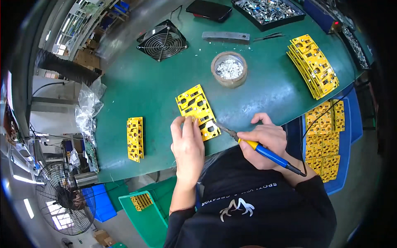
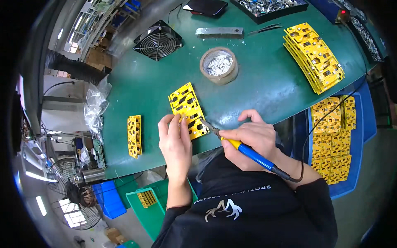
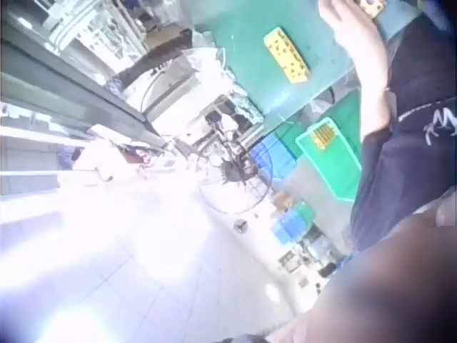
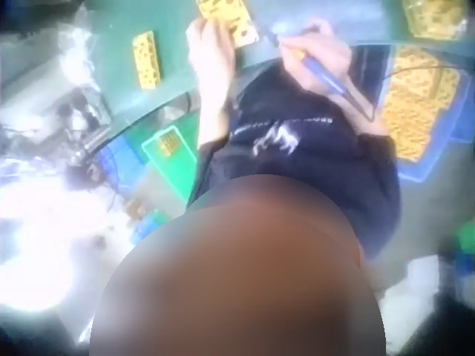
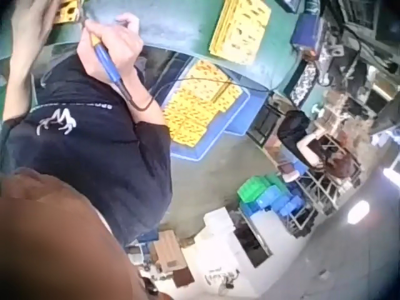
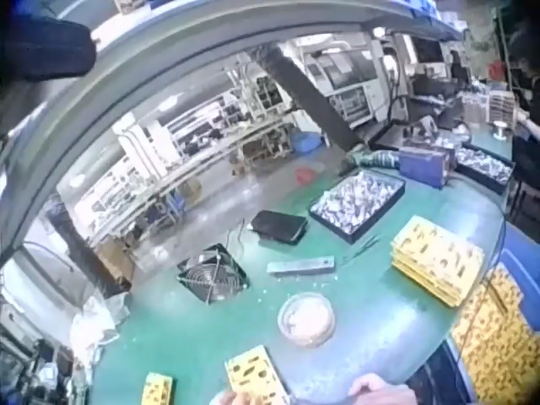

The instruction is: The person solders components onto multiple printed circuit boards using a soldering iron and solder wire, with pliers to manipulate the components.

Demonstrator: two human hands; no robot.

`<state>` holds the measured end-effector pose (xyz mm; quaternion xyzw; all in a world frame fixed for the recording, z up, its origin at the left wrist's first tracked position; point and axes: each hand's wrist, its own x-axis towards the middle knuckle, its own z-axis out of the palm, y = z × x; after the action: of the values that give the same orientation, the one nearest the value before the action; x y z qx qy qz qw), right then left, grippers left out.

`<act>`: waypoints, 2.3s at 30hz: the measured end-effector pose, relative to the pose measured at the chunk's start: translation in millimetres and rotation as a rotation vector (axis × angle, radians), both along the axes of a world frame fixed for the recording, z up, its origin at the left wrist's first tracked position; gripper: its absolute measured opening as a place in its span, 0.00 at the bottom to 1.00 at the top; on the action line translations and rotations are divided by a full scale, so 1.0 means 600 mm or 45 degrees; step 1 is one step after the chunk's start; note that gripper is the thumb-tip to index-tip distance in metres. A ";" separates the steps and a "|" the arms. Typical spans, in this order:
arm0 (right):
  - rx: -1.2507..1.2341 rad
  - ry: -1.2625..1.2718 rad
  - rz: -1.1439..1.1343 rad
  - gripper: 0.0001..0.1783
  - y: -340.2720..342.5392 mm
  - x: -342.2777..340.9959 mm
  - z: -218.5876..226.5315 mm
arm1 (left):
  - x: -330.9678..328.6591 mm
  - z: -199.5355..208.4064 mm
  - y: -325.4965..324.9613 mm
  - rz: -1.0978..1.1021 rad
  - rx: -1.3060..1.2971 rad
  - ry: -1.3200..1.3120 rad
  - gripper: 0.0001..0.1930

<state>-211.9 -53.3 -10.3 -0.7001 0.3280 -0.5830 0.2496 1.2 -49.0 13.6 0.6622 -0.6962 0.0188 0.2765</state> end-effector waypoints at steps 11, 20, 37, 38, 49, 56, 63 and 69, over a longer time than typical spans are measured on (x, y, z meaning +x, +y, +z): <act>0.004 0.038 0.088 0.13 0.011 0.007 -0.003 | -0.007 -0.007 0.078 -0.113 -0.021 0.184 0.05; -0.012 0.037 0.084 0.13 0.012 0.012 -0.005 | -0.020 -0.017 0.087 -0.084 -0.090 0.079 0.09; -0.021 0.013 0.094 0.13 0.012 0.018 -0.011 | -0.020 -0.028 0.082 -0.145 -0.190 0.042 0.10; -0.024 0.011 0.093 0.13 0.012 0.018 -0.011 | -0.023 -0.026 0.084 -0.127 -0.168 0.042 0.10; -0.011 0.026 0.094 0.13 0.014 0.023 -0.008 | -0.020 -0.035 0.081 -0.139 -0.194 0.002 0.10; -0.044 0.061 0.080 0.12 0.014 0.022 -0.005 | -0.017 -0.021 0.080 -0.081 -0.062 -0.007 0.15; -0.046 0.035 0.076 0.12 0.014 0.026 -0.007 | 0.010 -0.026 0.075 -0.151 0.021 -0.084 0.17; -0.046 0.066 0.098 0.12 0.016 0.020 0.000 | 0.019 -0.004 0.075 -0.257 0.238 -0.082 0.30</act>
<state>-200.0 -43.9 -10.6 -0.7316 0.2966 -0.5603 0.2507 12.6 -4.2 11.2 0.6107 -0.7666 -0.0527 0.1916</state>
